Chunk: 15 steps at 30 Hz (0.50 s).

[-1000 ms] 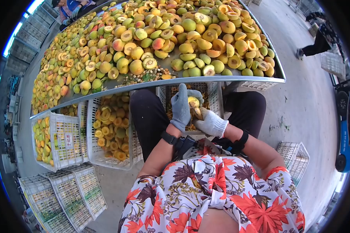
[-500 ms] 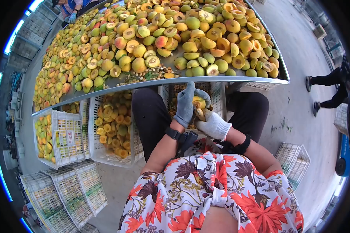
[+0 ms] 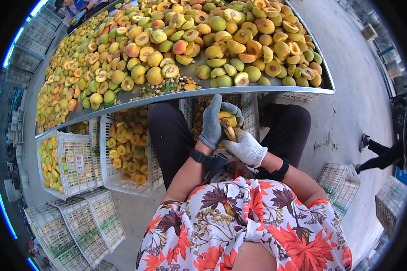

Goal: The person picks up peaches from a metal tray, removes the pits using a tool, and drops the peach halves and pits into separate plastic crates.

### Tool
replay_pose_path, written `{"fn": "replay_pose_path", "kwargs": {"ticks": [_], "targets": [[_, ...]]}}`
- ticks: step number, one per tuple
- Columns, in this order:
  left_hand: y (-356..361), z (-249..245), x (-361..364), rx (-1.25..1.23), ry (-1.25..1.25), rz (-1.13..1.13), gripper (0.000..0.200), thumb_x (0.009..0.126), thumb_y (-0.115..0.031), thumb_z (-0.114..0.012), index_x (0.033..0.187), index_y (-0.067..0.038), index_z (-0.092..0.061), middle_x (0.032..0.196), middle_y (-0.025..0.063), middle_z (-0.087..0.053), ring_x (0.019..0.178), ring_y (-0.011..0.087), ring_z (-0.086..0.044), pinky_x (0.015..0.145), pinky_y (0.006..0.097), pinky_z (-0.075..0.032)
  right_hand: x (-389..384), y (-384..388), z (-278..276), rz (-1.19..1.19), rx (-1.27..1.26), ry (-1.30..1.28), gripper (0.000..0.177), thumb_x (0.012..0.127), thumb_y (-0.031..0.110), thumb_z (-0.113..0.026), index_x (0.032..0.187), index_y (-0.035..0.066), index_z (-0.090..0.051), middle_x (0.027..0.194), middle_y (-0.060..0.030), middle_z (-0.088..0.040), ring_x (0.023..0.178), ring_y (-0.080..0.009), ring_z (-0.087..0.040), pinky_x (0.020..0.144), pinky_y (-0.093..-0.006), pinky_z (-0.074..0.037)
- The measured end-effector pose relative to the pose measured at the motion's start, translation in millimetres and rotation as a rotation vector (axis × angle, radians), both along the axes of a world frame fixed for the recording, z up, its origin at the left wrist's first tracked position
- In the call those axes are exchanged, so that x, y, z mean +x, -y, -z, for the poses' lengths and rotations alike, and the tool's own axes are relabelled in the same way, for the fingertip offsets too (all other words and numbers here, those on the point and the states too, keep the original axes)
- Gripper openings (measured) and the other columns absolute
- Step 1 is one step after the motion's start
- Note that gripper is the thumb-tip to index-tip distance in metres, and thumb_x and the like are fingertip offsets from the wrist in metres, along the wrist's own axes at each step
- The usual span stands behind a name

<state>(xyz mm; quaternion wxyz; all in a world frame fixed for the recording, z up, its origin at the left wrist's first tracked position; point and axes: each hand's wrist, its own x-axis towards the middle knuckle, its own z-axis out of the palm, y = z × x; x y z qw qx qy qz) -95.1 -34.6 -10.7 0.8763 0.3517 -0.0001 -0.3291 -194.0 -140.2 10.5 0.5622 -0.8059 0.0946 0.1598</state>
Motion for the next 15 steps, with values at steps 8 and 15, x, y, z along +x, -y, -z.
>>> {"fn": "replay_pose_path", "kwargs": {"ticks": [8,15], "targets": [[0.7,-4.8,-2.8,-0.134,-0.075,-0.019,0.047,0.1,-0.046,-0.051,0.072,-0.009,-0.059,0.071,0.0126,-0.061,0.06,0.0289,-0.061,0.055,0.0385,-0.053,2.3,13.8,-10.5,-0.112,0.382,-0.083,0.033,0.09,0.032,-0.068,0.099,0.0,-0.068,0.076,-0.0032,-0.065,0.067,-0.0089,-0.059,0.06,-0.0274,-0.049],[-2.2,1.1,-1.8,-0.219,-0.013,0.02,0.047,0.099,-0.046,-0.053,0.075,-0.007,-0.063,0.076,0.0115,-0.065,0.065,0.0269,-0.066,0.058,0.0371,-0.056,4.7,10.3,-17.2,-0.058,0.421,-0.293,0.029,0.09,0.029,-0.068,0.098,0.002,-0.064,0.075,-0.0041,-0.065,0.066,-0.0106,-0.061,0.059,-0.0268,-0.049]]}}
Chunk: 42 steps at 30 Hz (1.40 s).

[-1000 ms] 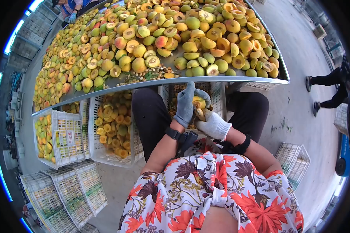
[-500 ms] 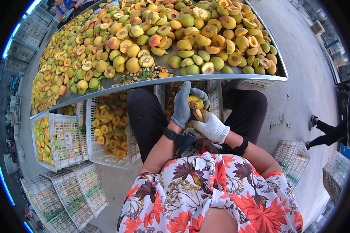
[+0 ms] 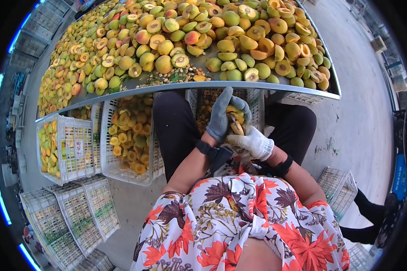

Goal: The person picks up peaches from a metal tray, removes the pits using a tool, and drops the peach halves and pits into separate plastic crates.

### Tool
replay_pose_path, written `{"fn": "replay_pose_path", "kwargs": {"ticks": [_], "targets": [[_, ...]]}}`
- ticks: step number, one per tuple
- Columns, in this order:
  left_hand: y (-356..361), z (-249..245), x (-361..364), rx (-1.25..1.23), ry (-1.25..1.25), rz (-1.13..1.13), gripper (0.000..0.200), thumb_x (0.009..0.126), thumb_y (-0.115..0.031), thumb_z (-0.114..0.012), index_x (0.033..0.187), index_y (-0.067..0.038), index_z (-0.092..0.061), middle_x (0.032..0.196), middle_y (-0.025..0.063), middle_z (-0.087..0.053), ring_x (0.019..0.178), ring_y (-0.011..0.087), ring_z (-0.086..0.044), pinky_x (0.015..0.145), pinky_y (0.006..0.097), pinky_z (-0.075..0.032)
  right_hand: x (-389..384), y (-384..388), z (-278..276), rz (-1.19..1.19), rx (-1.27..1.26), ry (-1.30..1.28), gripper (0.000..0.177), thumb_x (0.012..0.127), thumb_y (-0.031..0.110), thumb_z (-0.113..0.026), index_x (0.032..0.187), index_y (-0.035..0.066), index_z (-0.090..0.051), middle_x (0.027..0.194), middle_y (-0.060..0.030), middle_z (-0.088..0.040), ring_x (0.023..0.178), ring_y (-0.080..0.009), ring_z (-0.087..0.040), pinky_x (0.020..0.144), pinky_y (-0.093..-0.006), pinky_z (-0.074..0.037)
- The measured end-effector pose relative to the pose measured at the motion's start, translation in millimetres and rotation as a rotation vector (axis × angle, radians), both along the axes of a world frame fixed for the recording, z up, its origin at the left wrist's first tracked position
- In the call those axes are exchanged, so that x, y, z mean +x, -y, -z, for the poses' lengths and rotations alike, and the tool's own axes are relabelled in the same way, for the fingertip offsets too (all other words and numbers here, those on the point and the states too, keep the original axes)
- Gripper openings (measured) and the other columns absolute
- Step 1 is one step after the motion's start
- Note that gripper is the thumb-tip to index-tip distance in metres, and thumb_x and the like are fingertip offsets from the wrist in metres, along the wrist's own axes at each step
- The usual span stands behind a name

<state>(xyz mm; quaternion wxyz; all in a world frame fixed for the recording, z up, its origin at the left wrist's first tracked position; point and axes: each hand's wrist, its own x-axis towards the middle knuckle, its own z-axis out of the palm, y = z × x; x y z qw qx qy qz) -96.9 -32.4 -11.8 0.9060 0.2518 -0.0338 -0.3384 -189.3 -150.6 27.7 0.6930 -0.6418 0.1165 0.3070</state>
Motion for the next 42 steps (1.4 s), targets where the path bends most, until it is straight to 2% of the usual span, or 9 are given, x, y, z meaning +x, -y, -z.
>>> {"fn": "replay_pose_path", "kwargs": {"ticks": [10,16,18,24,25,32,37,38,42], "targets": [[0.6,-12.1,8.8,0.116,-0.102,-0.225,0.046,0.102,-0.044,-0.045,0.082,-0.006,-0.062,0.079,0.0099,-0.064,0.071,0.0264,-0.066,0.063,0.0378,-0.058,-7.9,-8.2,29.0,0.085,-0.247,0.616,0.03,0.087,0.023,-0.071,0.106,0.002,-0.06,0.08,-0.0096,-0.068,0.068,-0.0242,-0.066,0.064,-0.0369,-0.052],[-83.0,-33.9,39.3,0.39,0.222,-0.674,0.036,0.102,-0.034,-0.043,0.096,-0.002,-0.058,0.088,0.0132,-0.065,0.076,0.0255,-0.067,0.066,0.0375,-0.059,29.1,31.6,65.2,-0.249,-1.092,0.515,0.03,0.089,0.025,-0.063,0.107,0.002,-0.059,0.085,-0.021,-0.069,0.078,-0.043,-0.067,0.067,-0.0481,-0.055],[-113.2,-56.0,42.9,0.795,0.542,-0.999,0.038,0.103,-0.035,-0.041,0.095,-0.002,-0.059,0.088,0.0128,-0.065,0.079,0.0255,-0.067,0.069,0.0375,-0.059,35.2,65.6,148.1,-0.337,-1.237,0.467,0.032,0.089,0.025,-0.06,0.109,0.0,-0.058,0.088,-0.0239,-0.069,0.081,-0.0416,-0.068,0.07,-0.05,-0.055],[-259.8,-11.4,74.0,1.456,0.254,-1.334,0.04,0.1,-0.031,-0.051,0.106,0.006,-0.066,0.097,0.0126,-0.069,0.092,0.0237,-0.063,0.084,0.0374,-0.049,53.7,63.0,128.6,-0.202,-1.175,0.448,0.043,0.088,0.028,-0.062,0.116,-0.004,-0.056,0.092,-0.0275,-0.068,0.089,-0.0417,-0.068,0.078,-0.0485,-0.055],[-263.2,-18.4,64.5,2.156,0.49,-1.208,0.041,0.098,-0.029,-0.053,0.114,0.007,-0.065,0.104,0.0143,-0.069,0.096,0.0236,-0.063,0.089,0.0363,-0.048,53.4,60.7,129.1,-0.221,-1.176,0.47,0.045,0.088,0.029,-0.062,0.117,-0.004,-0.056,0.092,-0.0273,-0.068,0.089,-0.0418,-0.067,0.079,-0.0487,-0.055],[-143.6,-55.0,98.3,1.127,0.57,-0.74,0.036,0.1,-0.024,-0.057,0.121,0.004,-0.065,0.112,0.0092,-0.068,0.099,0.011,-0.061,0.087,0.026,-0.05,54.9,60.7,65.8,-0.304,-1.225,0.441,0.045,0.087,0.032,-0.063,0.115,-0.002,-0.056,0.096,-0.0246,-0.069,0.085,-0.0406,-0.068,0.074,-0.0469,-0.056],[-45.9,-25.4,149.4,1.357,1.049,-0.32,0.037,0.092,-0.022,-0.063,0.119,0.003,-0.064,0.108,0.0117,-0.07,0.096,0.0174,-0.065,0.086,0.0299,-0.051,61.3,115.6,92.7,-0.81,-1.401,0.084,0.023,0.087,0.009,-0.061,0.108,0.007,-0.069,0.089,-0.0213,-0.072,0.087,-0.032,-0.072,0.063,-0.046,-0.057],[-32.2,-15.0,163.4,1.328,1.045,-0.232,0.04,0.087,-0.022,-0.061,0.119,0.002,-0.062,0.119,0.0243,-0.064,0.113,0.0355,-0.06,0.098,0.0394,-0.046,62.7,113.0,82.6,-0.669,-1.307,-0.057,0.023,0.09,0.01,-0.058,0.11,0.006,-0.068,0.089,-0.02,-0.072,0.086,-0.0332,-0.072,0.065,-0.0457,-0.057],[-7.0,0.3,178.8,1.55,1.158,0.084,0.055,0.085,-0.025,-0.062,0.133,-0.001,-0.052,0.132,0.0238,-0.057,0.124,0.0383,-0.052,0.105,0.0428,-0.042,46.1,114.4,96.0,-0.454,-1.393,0.235,0.024,0.092,0.016,-0.052,0.108,0.004,-0.066,0.091,-0.02,-0.072,0.084,-0.0344,-0.071,0.068,-0.0447,-0.057]]}}
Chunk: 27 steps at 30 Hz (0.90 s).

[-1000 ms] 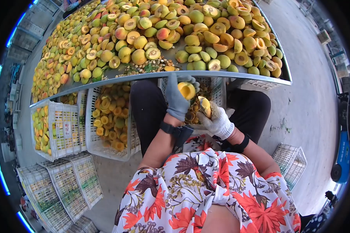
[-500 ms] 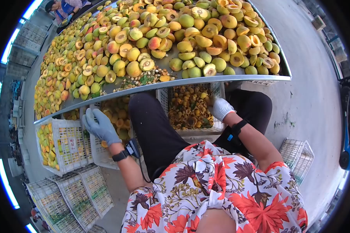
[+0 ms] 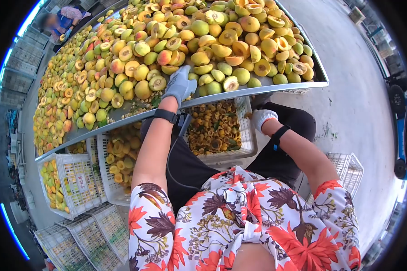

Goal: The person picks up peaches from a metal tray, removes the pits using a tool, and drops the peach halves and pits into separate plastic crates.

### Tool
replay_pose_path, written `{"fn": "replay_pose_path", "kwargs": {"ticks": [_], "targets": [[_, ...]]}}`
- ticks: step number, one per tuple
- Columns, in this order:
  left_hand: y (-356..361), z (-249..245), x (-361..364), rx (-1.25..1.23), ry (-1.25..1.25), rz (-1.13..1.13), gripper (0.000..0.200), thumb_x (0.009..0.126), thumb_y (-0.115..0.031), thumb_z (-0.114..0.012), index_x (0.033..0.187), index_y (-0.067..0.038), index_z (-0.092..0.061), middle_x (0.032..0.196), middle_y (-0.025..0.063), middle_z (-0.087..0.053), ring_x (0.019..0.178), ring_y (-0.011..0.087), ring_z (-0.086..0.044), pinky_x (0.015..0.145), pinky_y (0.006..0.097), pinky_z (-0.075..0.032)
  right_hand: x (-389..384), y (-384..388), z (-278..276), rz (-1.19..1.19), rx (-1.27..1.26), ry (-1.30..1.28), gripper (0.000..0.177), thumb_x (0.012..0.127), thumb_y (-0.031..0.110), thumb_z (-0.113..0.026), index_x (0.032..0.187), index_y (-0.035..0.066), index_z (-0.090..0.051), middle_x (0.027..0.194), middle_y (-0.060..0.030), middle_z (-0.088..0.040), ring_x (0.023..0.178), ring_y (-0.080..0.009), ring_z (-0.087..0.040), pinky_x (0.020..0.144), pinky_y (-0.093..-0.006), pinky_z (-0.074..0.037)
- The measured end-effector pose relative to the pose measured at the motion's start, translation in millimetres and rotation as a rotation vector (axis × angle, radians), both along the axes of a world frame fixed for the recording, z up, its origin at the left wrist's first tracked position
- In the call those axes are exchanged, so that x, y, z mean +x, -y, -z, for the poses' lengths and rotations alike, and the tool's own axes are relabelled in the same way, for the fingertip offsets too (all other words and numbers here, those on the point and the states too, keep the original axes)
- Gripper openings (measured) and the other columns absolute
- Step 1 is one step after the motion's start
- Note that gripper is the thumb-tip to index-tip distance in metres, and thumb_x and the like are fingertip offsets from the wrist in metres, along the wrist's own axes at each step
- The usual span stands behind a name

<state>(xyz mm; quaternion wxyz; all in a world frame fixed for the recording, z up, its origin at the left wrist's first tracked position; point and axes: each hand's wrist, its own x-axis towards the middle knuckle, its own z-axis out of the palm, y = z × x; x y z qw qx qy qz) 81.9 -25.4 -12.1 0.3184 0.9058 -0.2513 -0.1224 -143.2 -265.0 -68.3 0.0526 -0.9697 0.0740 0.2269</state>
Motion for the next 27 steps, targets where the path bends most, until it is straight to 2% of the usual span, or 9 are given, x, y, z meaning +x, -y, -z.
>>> {"fn": "replay_pose_path", "kwargs": {"ticks": [2,3,6,8,10,15,20,22,27], "targets": [[6.7,8.0,6.7,0.226,0.082,0.031,0.064,0.083,-0.03,-0.065,0.138,-0.004,-0.048,0.142,0.0204,-0.049,0.132,0.037,-0.045,0.109,0.0426,-0.039,-0.6,3.1,6.3,0.004,0.033,-0.095,0.023,0.09,0.015,-0.055,0.102,0.002,-0.07,0.088,-0.0178,-0.073,0.081,-0.032,-0.073,0.066,-0.0436,-0.058],[6.1,19.5,12.8,0.219,0.124,0.056,0.064,0.083,-0.031,-0.066,0.139,-0.005,-0.047,0.143,0.0201,-0.047,0.133,0.0366,-0.043,0.109,0.0429,-0.039,-3.9,3.4,9.6,-0.028,0.053,0.144,0.025,0.091,0.013,-0.052,0.107,0.001,-0.068,0.086,-0.0183,-0.073,0.082,-0.0303,-0.073,0.067,-0.0425,-0.058],[-0.8,5.7,-3.9,0.274,0.136,0.079,0.065,0.082,-0.03,-0.067,0.139,-0.006,-0.048,0.141,0.0201,-0.049,0.131,0.0369,-0.044,0.108,0.0435,-0.04,10.1,10.3,-9.1,0.003,0.069,-0.301,0.027,0.093,0.013,-0.05,0.11,0.0,-0.066,0.086,-0.019,-0.073,0.082,-0.0297,-0.073,0.067,-0.0417,-0.058],[3.1,-2.5,-4.8,0.25,0.122,0.036,0.065,0.081,-0.029,-0.068,0.139,-0.006,-0.048,0.138,0.0203,-0.051,0.129,0.0373,-0.046,0.107,0.0438,-0.041,11.0,-3.8,-24.3,0.124,0.136,-0.012,0.031,0.093,0.013,-0.051,0.118,-0.001,-0.062,0.09,-0.0201,-0.072,0.084,-0.0315,-0.073,0.07,-0.0432,-0.058],[-3.7,-2.4,-6.9,0.21,0.102,-0.009,0.066,0.08,-0.028,-0.07,0.139,-0.006,-0.049,0.136,0.02,-0.052,0.128,0.0372,-0.047,0.107,0.0439,-0.041,19.1,1.5,-14.3,0.225,0.223,-0.252,0.033,0.091,0.022,-0.057,0.116,0.0,-0.059,0.089,-0.0233,-0.07,0.08,-0.0341,-0.071,0.071,-0.0446,-0.057],[-28.3,14.9,-6.2,-0.459,0.2,-0.294,0.047,0.084,-0.015,-0.062,0.127,0.004,-0.057,0.119,0.0209,-0.062,0.106,0.0272,-0.063,0.091,0.0339,-0.05,8.5,0.4,7.3,0.177,0.408,0.073,0.045,0.086,0.031,-0.064,0.116,-0.002,-0.061,0.102,-0.0276,-0.067,0.099,-0.0408,-0.065,0.087,-0.0451,-0.051],[-34.7,-46.6,-91.0,-1.37,-0.855,-0.068,0.046,0.091,-0.016,-0.054,0.134,0.0,-0.05,0.116,0.0174,-0.061,0.104,0.0269,-0.065,0.088,0.0358,-0.056,11.7,-9.2,12.7,0.233,0.526,0.016,0.051,0.083,0.034,-0.066,0.118,-0.003,-0.061,0.11,-0.027,-0.066,0.107,-0.0406,-0.063,0.091,-0.0437,-0.049],[-23.8,-31.3,-118.8,-1.414,-1.176,-0.06,0.043,0.094,-0.022,-0.053,0.133,-0.003,-0.051,0.115,0.0143,-0.061,0.102,0.0261,-0.065,0.081,0.0373,-0.059,14.9,-17.0,2.0,0.284,0.578,-0.008,0.05,0.083,0.034,-0.066,0.118,-0.002,-0.062,0.112,-0.0263,-0.066,0.109,-0.0394,-0.062,0.092,-0.0424,-0.049],[-8.6,18.0,-149.0,-0.996,-1.236,-0.262,0.036,0.097,-0.022,-0.054,0.127,-0.004,-0.057,0.112,0.0123,-0.064,0.101,0.0246,-0.065,0.085,0.0355,-0.056,14.1,-26.4,11.5,0.259,0.796,0.043,0.055,0.083,0.03,-0.069,0.129,0.002,-0.057,0.123,-0.0198,-0.064,0.118,-0.0303,-0.06,0.1,-0.0364,-0.046]]}}
